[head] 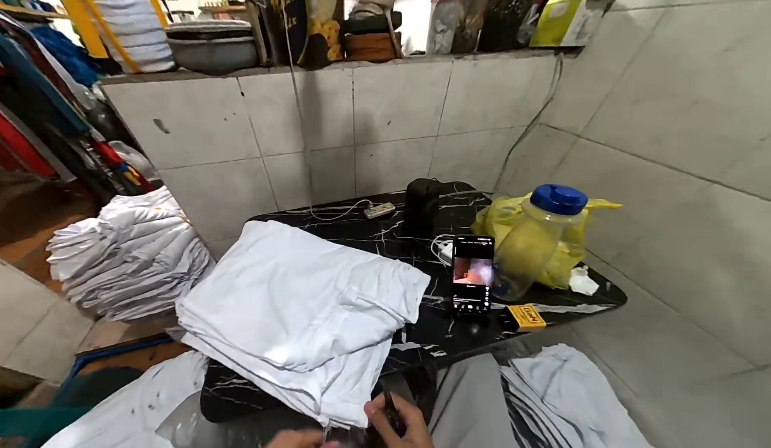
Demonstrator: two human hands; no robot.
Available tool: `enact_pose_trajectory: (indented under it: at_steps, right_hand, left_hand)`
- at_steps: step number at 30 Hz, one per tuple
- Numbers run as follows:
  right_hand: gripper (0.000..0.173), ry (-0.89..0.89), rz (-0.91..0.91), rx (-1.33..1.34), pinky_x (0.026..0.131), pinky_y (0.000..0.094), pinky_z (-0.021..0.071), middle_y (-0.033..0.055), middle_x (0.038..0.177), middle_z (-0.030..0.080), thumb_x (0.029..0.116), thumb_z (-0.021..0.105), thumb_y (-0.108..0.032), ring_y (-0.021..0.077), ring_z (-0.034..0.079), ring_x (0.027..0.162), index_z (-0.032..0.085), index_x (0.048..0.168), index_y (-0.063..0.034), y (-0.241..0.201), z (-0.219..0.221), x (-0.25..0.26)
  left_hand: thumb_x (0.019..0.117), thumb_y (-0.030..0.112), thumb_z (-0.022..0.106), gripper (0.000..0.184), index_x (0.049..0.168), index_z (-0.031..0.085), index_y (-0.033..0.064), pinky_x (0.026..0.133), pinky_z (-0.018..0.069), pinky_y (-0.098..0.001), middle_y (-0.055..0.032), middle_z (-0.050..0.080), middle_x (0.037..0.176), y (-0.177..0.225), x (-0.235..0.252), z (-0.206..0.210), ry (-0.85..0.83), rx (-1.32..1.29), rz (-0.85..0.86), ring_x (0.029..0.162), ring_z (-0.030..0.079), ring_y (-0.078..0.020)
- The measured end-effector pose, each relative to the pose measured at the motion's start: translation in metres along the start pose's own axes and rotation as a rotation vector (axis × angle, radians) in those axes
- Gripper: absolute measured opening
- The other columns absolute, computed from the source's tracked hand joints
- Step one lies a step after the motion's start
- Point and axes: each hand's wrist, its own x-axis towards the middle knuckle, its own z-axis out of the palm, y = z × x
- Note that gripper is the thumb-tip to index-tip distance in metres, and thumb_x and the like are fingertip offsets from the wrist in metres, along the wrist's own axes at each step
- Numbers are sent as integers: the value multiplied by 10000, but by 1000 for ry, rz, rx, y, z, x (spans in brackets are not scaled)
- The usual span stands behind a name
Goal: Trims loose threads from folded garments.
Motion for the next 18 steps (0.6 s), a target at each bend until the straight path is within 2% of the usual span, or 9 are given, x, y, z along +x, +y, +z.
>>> enact_pose_trajectory:
  at_steps: [3, 7, 9, 11, 13, 15, 16, 17, 18]
  right_hand:
    - [245, -13, 99, -7, 695, 280, 526, 54, 806, 665, 984, 670, -208, 73, 610, 714, 691, 1014, 35, -5, 8, 1]
    - [132, 72, 73, 150, 641, 206, 513, -1, 765, 645, 908, 729, -80, 12, 588, 660, 676, 965, 27, -9, 15, -3]
    - [135, 92, 79, 251, 629, 205, 534, -15, 777, 661, 884, 747, -37, 14, 610, 657, 667, 980, 13, -7, 13, -3]
    - [154, 93, 140, 327, 570, 200, 513, -28, 761, 653, 876, 752, -22, 14, 590, 610, 651, 992, -8, -9, 12, -3]
    - [154, 84, 217, 391, 498, 190, 467, -36, 731, 646, 887, 748, -31, 9, 545, 547, 647, 1002, -21, -11, 15, -3]
    - [131, 67, 258, 422, 478, 182, 439, -42, 730, 637, 904, 738, -49, -1, 518, 532, 652, 1002, -29, -8, 16, -4]
    - [111, 58, 265, 420, 478, 178, 433, -47, 729, 629, 914, 732, -62, -8, 506, 528, 655, 987, -32, -6, 16, -4]
    - [94, 43, 266, 415, 476, 177, 428, -50, 723, 610, 927, 721, -77, -11, 488, 520, 652, 974, -35, -5, 15, -4]
    - [80, 31, 261, 413, 475, 178, 421, -52, 713, 594, 938, 709, -84, -10, 473, 512, 652, 966, -34, -3, 14, -4]
  left_hand:
    - [881, 472, 772, 484, 988, 736, 2, 744, 570, -451, -154, 701, 908, 3, 25, -1, 50, 344, -82, 850, 673, -303]
    - [952, 271, 707, 307, 819, 715, -6, 613, 565, -354, -130, 658, 764, 15, 52, 5, 155, 359, -7, 664, 650, -218]
    - [949, 273, 714, 299, 821, 735, 4, 665, 564, -359, -135, 657, 791, 20, 74, -3, 248, 343, 47, 717, 649, -226]
    - [949, 329, 708, 298, 899, 748, 38, 814, 518, -427, -159, 659, 964, 13, 103, -7, 307, 301, 118, 907, 622, -277]
    - [971, 407, 647, 425, 1177, 701, 40, 935, 441, -579, -194, 638, 1219, -6, 129, -1, 291, 282, 124, 1131, 589, -366]
    - [986, 482, 590, 757, 1557, 377, 34, 1024, 394, -684, -198, 565, 1436, -26, 146, 10, 94, 305, 19, 1279, 556, -413]
    - [996, 515, 572, 806, 1590, 317, 34, 1026, 412, -696, -196, 586, 1420, -36, 152, 16, -33, 315, -39, 1261, 582, -417]
    - [1013, 553, 521, 761, 1551, 403, 28, 1029, 422, -690, -191, 639, 1349, -44, 156, 21, -158, 336, -81, 1228, 610, -409]
    - [1028, 585, 458, 685, 1424, 579, 39, 1019, 426, -660, -172, 673, 1288, -48, 159, 25, -256, 371, -98, 1208, 615, -392]
